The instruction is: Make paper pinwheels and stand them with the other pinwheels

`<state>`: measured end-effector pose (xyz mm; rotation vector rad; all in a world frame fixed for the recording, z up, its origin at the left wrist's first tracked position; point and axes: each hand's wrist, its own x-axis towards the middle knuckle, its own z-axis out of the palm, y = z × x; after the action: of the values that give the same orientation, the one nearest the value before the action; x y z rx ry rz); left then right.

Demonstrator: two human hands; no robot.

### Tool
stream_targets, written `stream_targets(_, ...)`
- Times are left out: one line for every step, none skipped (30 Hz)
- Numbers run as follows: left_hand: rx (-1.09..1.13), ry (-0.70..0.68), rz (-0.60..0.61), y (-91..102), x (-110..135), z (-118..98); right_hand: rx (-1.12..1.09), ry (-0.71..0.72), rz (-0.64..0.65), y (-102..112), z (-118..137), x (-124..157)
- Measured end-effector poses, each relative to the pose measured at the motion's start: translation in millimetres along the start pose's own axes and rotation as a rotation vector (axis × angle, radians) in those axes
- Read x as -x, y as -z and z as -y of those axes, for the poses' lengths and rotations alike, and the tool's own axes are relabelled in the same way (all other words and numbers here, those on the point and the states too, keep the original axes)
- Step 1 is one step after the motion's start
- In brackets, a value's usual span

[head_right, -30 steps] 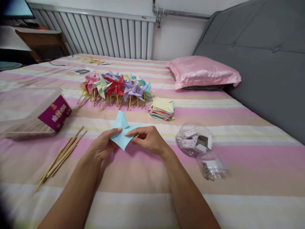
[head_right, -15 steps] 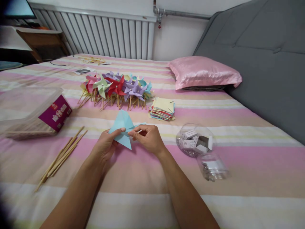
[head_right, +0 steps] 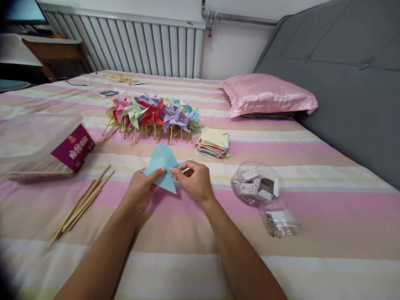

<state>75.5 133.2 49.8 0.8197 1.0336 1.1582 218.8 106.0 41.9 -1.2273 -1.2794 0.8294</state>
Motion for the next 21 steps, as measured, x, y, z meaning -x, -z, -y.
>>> stream_targets(-0.007, -0.002, 0.002, 0.2, -0.2, 0.5, -0.001, 0.001, -0.004, -0.2, -0.2, 0.0)
stream_targets(-0.012, -0.003, 0.004, 0.5, -0.4, 1.0, -0.003, 0.002, -0.010, -0.4, -0.4, 0.0)
stream_targets(-0.018, -0.005, 0.005, 0.8, -0.6, 1.6, -0.003, 0.003, -0.018, -0.6, -0.4, 0.0)
stream_targets(-0.024, -0.007, 0.003, 1.2, -0.8, 2.3, -0.001, 0.004, -0.026, -0.8, -0.2, 0.1)
stream_targets(-0.030, -0.010, 0.000, 1.5, -1.1, 2.8, 0.002, 0.003, -0.033, -1.0, -0.1, 0.2)
stream_targets(-0.035, -0.012, -0.001, 1.9, -1.3, 3.3, 0.006, 0.002, -0.039, -1.2, 0.2, 0.4)
stream_targets(-0.039, -0.014, -0.002, 2.3, -1.4, 3.7, 0.009, 0.000, -0.044, -1.4, 0.4, 0.5)
stream_targets(-0.043, -0.016, -0.002, 2.5, -1.6, 4.0, 0.009, -0.003, -0.047, -1.5, 0.6, 0.7)
stream_targets(-0.045, -0.017, 0.000, 2.7, -1.7, 4.2, 0.008, -0.005, -0.049, -1.6, 0.7, 0.8)
stream_targets(-0.045, -0.020, 0.003, 2.9, -1.9, 4.3, 0.007, -0.006, -0.051, -1.7, 0.8, 0.9)
stream_targets(-0.045, -0.021, 0.006, 2.9, -1.9, 4.4, 0.007, -0.005, -0.053, -1.8, 0.8, 0.9)
stream_targets(-0.046, -0.022, 0.009, 2.9, -2.0, 4.5, 0.008, -0.004, -0.055, -1.9, 0.9, 0.9)
stream_targets(-0.050, -0.024, 0.011, 2.8, -2.0, 4.7, 0.011, -0.004, -0.057, -2.0, 1.1, 0.9)
stream_targets(-0.054, -0.026, 0.014, 2.7, -2.0, 4.8, 0.016, -0.005, -0.061, -2.1, 1.3, 0.9)
stream_targets(-0.061, -0.028, 0.016, 2.5, -2.0, 5.0, 0.020, -0.007, -0.065, -2.2, 1.6, 0.9)
stream_targets(-0.067, -0.029, 0.016, 2.3, -1.9, 5.2, 0.023, -0.011, -0.071, -2.4, 1.9, 1.0)
stream_targets(-0.073, -0.030, 0.016, 2.0, -1.9, 5.4, 0.024, -0.014, -0.078, -2.5, 2.1, 1.0)
stream_targets(-0.075, -0.031, 0.013, 1.8, -1.8, 5.6, 0.024, -0.017, -0.083, -2.7, 2.2, 1.0)
stream_targets(-0.076, -0.031, 0.012, 1.5, -1.8, 5.7, 0.021, -0.017, -0.086, -2.8, 2.2, 1.0)
stream_targets(-0.073, -0.031, 0.011, 1.3, -1.8, 5.7, 0.017, -0.017, -0.086, -3.0, 2.0, 1.1)
stream_targets(-0.070, -0.031, 0.010, 1.1, -1.8, 5.7, 0.014, -0.016, -0.085, -3.0, 1.8, 1.1)
